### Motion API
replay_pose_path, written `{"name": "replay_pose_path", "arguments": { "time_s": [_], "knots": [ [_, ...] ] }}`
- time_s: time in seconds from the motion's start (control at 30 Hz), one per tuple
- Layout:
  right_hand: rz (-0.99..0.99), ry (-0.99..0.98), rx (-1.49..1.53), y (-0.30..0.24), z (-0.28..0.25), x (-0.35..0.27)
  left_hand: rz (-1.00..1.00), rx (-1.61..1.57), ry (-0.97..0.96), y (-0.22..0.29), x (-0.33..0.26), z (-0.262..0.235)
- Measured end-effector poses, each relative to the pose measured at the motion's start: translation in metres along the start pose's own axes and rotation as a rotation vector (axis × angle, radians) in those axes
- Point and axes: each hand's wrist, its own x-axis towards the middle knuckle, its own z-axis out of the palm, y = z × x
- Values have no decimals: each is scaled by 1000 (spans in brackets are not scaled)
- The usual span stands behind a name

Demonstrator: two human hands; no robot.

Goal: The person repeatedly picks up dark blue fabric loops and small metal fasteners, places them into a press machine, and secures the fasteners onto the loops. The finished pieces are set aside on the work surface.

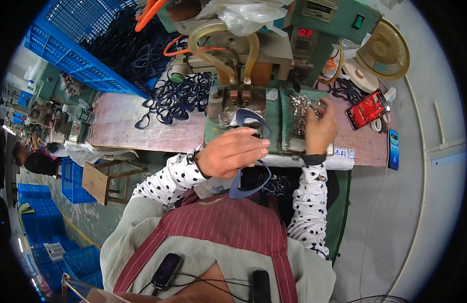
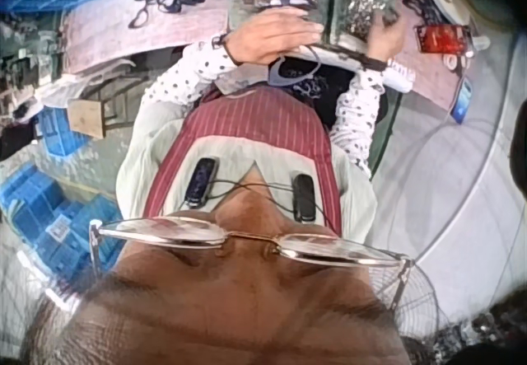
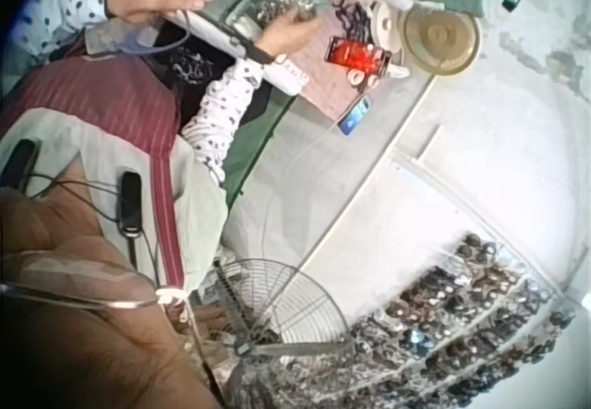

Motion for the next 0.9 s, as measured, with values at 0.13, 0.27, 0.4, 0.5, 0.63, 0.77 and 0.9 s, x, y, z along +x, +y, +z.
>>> {"name": "replay_pose_path", "arguments": {
  "time_s": [0.13, 0.27, 0.4, 0.5, 0.63, 0.77, 0.9],
  "knots": [
    [125, -154, 91, 46, -20, -5, -25, -59, -14, -1, -3, -2],
    [-179, -240, -488, 24, -24, -21, -37, -54, -7, -2, -5, -1],
    [-238, -172, -394, 48, -5, -16, -32, -49, 25, -2, -8, 4],
    [-179, -105, -194, 50, -4, -11, -44, 98, -42, 9, -6, -4],
    [-95, -20, -104, 45, -2, -16, 23, 474, 129, -16, -41, -28],
    [-72, 29, -109, 43, -4, -19, -691, 660, 587, -85, -51, -69],
    [-66, 53, -122, 52, -1, -19, -910, 901, 89, -129, -113, -89]
  ]
}}
